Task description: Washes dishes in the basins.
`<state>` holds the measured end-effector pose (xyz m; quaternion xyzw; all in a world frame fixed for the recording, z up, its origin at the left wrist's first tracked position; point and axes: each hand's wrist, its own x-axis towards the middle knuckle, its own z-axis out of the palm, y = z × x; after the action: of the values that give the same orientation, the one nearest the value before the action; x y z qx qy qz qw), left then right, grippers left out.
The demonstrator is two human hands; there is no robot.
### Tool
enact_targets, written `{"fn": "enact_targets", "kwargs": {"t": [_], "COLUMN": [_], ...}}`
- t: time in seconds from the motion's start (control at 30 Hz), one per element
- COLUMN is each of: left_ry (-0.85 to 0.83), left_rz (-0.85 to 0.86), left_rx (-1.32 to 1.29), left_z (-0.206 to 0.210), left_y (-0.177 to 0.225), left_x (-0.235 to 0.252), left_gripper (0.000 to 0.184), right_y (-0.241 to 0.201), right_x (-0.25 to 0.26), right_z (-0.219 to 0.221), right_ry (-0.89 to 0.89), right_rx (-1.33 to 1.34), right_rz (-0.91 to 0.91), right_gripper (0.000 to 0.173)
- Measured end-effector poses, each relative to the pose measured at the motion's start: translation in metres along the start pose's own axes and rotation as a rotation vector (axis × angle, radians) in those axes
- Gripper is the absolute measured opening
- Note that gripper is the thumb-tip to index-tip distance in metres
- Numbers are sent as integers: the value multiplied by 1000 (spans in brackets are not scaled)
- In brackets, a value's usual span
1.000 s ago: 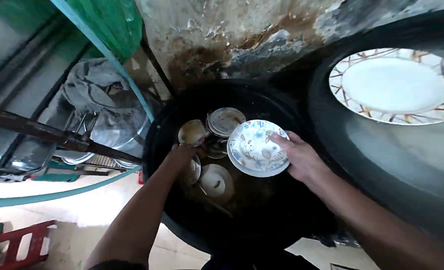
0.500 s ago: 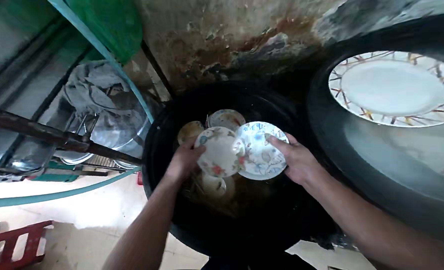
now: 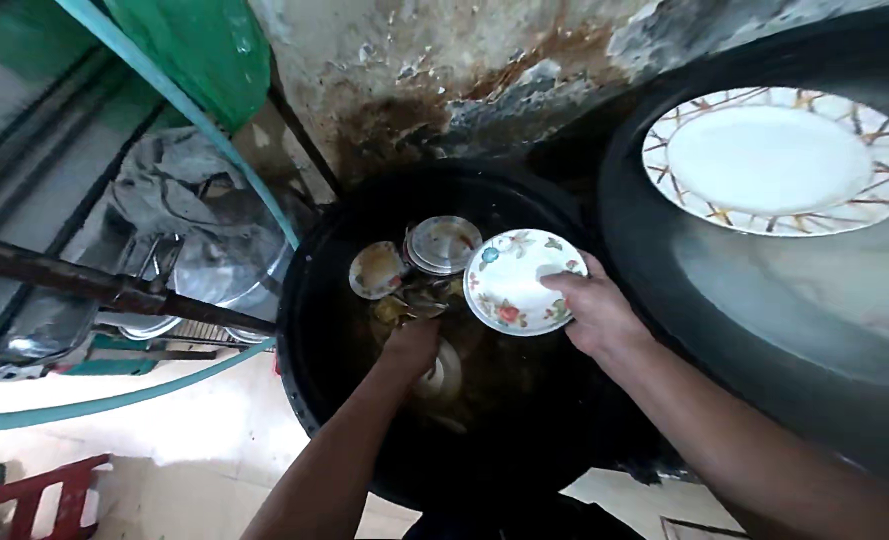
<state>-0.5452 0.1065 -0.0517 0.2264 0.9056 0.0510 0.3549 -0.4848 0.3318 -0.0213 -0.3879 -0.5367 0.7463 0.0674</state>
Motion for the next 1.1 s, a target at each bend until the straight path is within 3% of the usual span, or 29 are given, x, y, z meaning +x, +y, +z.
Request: {"fn": "enact_targets", "kwargs": {"t": [0.1,0.23,0.33,0.43,0.5,0.57,0.63,0.8,0.9,1.0,1.1], "left_ry": [-35,-183,43,314,231,-37,-146,56,85,72,160], "left_rz": [40,65,147,418,547,498,348,-118,-295,-285,-131], "left_rx": [-54,-172,-174,-29,133,222,195,75,13,-30,-260], "left_z": [-16,-51,-63,-33,-3,14,17,-8,-8,7,3], "left_y": [-11,-10,1,0,-11,-24,-33,-26,-9,4,2], "left_x": [-14,-61,-92,-101,-93,-85,-75,-42,-20,-9,-18], "left_gripper": [41,29,23,21,23,27,33,45,63,55,45], "right_y": [0,0,0,3,4,3,2,5,4,3,2], "right_x": [1,1,0,1,1,1,2,3,1,0,-1], "right_z": [-1,0,-1,-2,-3,-2,-1,-2,-2,-2,-3], "right_ry": [7,4,-10,-24,-33,-23,-3,-14,-6,23,20], "right_rx": [-32,-48,-74,-101,-87,-70,-79,-96,-59,-41,-29], "right_rz": [4,-4,-20,-59,-72,-67,-71,-83,-99,-112,-113], "right_gripper": [60,59,58,56,56,57,58,60,57,54,50]}}
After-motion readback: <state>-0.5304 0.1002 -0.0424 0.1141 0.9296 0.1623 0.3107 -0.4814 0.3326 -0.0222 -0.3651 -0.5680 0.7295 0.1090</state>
